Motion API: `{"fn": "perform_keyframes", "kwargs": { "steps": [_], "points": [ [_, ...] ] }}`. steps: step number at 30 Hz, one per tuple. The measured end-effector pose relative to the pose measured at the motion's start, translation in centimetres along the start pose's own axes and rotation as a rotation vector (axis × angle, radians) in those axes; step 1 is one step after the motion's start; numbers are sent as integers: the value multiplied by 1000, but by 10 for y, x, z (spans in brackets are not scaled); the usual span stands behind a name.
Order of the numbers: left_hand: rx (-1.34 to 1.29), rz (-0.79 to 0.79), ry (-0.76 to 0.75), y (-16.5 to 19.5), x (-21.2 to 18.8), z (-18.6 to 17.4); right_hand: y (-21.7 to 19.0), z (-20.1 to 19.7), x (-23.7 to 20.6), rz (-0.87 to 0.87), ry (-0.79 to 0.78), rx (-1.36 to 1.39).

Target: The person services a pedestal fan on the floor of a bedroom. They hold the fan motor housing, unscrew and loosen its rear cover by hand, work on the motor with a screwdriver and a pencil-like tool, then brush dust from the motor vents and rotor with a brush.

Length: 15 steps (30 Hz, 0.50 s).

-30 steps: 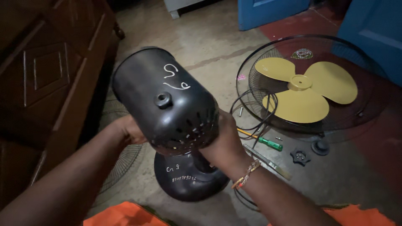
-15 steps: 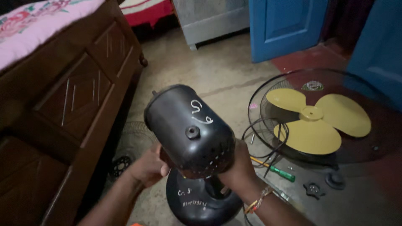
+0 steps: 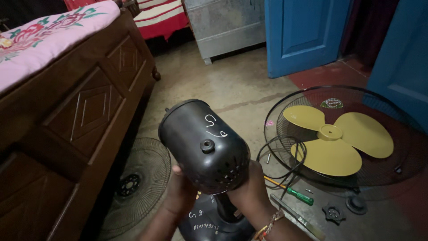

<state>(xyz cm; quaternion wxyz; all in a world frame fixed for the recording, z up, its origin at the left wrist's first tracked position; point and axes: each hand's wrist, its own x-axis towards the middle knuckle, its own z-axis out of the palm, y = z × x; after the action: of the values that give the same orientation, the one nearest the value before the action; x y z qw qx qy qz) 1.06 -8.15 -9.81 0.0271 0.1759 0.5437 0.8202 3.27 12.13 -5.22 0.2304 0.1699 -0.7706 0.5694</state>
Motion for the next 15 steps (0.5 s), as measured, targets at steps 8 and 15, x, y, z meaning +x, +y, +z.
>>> {"fn": "perform_keyframes", "kwargs": {
  "steps": [8,15],
  "points": [
    [1,-39,77,7,-4,11,-4,14,-11,196,111,-9],
    [42,-42,-18,10,-7,5,-11,11,-11,221,95,19]
  ]
}}
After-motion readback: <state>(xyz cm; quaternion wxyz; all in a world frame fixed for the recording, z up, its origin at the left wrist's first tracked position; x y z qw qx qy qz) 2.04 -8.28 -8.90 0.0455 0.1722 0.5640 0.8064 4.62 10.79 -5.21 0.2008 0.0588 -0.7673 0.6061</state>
